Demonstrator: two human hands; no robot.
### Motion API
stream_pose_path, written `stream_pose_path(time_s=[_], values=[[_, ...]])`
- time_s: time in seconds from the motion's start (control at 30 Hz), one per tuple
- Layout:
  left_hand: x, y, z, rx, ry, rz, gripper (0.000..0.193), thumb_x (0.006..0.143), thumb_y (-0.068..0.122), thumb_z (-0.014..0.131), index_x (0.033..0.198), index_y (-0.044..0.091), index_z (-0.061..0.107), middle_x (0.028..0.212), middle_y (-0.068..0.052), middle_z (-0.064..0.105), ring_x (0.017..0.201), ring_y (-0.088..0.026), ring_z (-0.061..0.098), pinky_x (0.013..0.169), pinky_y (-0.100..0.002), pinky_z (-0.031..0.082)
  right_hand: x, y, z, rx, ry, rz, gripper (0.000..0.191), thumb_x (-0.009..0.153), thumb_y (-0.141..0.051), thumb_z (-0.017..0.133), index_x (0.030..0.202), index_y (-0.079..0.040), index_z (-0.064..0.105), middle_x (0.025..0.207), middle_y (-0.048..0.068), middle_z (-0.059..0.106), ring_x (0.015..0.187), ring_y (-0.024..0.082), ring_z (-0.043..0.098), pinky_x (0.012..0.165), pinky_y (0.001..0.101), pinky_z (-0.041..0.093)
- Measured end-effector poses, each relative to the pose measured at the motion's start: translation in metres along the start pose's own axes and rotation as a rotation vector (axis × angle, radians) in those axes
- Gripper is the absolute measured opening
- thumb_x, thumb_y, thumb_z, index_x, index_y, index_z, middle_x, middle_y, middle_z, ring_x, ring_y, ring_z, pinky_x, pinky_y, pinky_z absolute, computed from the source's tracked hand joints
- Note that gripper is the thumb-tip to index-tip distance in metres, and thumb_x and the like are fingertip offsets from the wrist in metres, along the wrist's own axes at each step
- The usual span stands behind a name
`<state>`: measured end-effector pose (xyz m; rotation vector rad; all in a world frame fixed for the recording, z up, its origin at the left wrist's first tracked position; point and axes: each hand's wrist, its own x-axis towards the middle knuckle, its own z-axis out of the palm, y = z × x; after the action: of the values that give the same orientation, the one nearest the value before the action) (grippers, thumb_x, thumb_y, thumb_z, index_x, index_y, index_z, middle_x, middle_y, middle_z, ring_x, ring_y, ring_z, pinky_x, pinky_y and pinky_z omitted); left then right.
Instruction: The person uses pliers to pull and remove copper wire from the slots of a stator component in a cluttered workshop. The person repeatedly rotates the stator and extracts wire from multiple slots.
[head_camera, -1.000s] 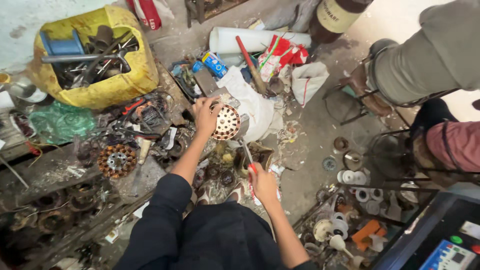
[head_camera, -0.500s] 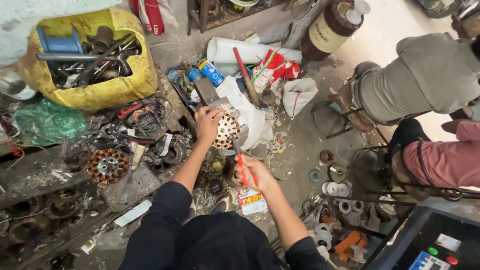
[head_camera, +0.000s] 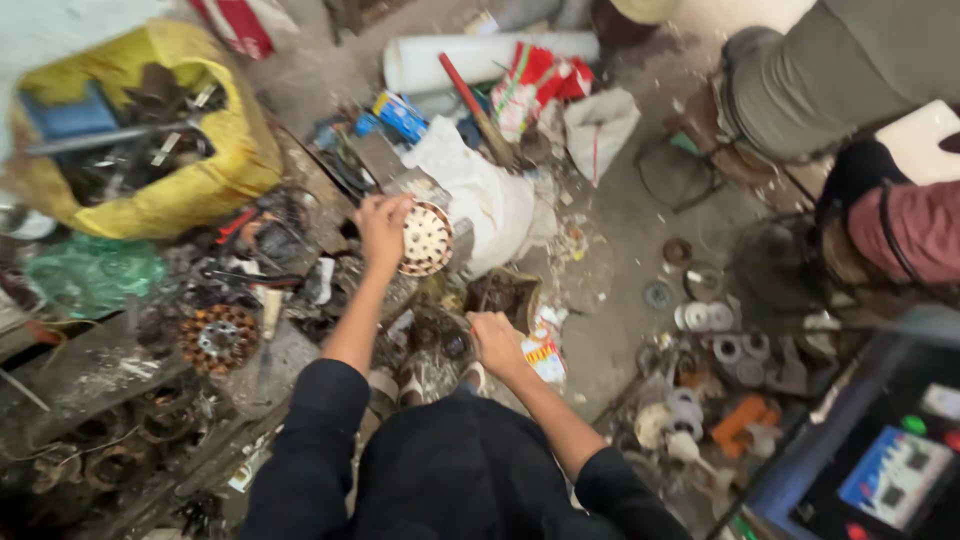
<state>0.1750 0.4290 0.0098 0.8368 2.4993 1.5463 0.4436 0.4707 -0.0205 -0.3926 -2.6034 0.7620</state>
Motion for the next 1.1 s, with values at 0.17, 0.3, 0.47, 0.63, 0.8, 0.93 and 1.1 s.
stream_pose_path(time_s=[0.17,0.3,0.47,0.63,0.8,0.93,1.1], values=[[-0.012,-0.006,0.008,0.031,0.017,-0.007,0.026,0.101,0.038,0.067,0.112,0.019,0.081,0.115,-0.015,0.061,0.112,-0.035,0.052,0.101,-0.047,0.041,-0.107,0.053,0.002,0.006,-0.400,0.800,0.023,0.098,-0.023,0.056,0.112,-0.004,0.058,0.088,0.021,0.069,0.081,0.042,0.067,0.072,0.0522,0.051],[-0.022,-0.003,0.018,0.078,0.219,-0.027,0.026,0.105,0.038,0.066,0.116,0.017,0.077,0.116,-0.013,0.063,0.113,-0.032,0.054,0.103,-0.047,0.039,-0.172,0.076,-0.010,0.268,-0.571,1.388,0.027,0.099,-0.027,0.055,0.115,-0.005,0.059,0.087,0.022,0.070,0.080,0.043,0.068,0.070,0.0517,0.052],[-0.016,0.003,0.010,0.171,0.056,-0.102,0.030,0.089,0.048,0.074,0.105,0.023,0.077,0.110,-0.007,0.067,0.112,-0.030,0.056,0.096,-0.045,0.043,-0.169,0.059,-0.011,0.425,-0.177,1.164,0.032,0.102,-0.032,0.055,0.119,-0.005,0.060,0.085,0.022,0.071,0.078,0.043,0.069,0.067,0.0511,0.053],[-0.014,-0.003,0.011,0.156,0.054,-0.154,0.025,0.089,0.048,0.074,0.107,0.031,0.080,0.114,-0.008,0.063,0.113,-0.031,0.053,0.095,-0.043,0.046,-0.086,0.016,-0.004,0.174,0.019,0.560,0.037,0.104,-0.037,0.054,0.122,-0.006,0.061,0.083,0.022,0.071,0.076,0.043,0.071,0.064,0.0505,0.054],[-0.016,-0.015,0.021,0.107,0.051,-0.178,0.025,0.090,0.048,0.073,0.111,0.036,0.080,0.118,-0.008,0.061,0.114,-0.032,0.053,0.098,-0.042,0.045,0.000,-0.029,-0.018,-0.034,-0.179,0.542,0.029,0.101,-0.034,0.055,0.117,-0.011,0.063,0.078,0.022,0.071,0.075,0.047,0.068,0.065,0.0573,0.052],[-0.013,-0.020,0.025,0.078,0.047,-0.229,0.025,0.090,0.049,0.072,0.109,0.036,0.081,0.117,-0.007,0.061,0.114,-0.032,0.053,0.099,-0.042,0.044,0.028,-0.047,-0.031,-0.181,-0.205,0.432,0.028,0.101,-0.033,0.056,0.113,-0.009,0.063,0.074,0.023,0.070,0.070,0.046,0.069,0.064,0.0573,0.052],[-0.013,-0.022,0.025,0.081,0.019,-0.324,0.027,0.089,0.051,0.070,0.109,0.036,0.080,0.116,-0.005,0.062,0.114,-0.029,0.054,0.099,-0.042,0.044,0.047,-0.029,-0.005,-0.363,-0.301,0.414,0.027,0.107,-0.032,0.054,0.114,-0.007,0.063,0.077,0.020,0.072,0.070,0.041,0.071,0.062,0.0531,0.055]])
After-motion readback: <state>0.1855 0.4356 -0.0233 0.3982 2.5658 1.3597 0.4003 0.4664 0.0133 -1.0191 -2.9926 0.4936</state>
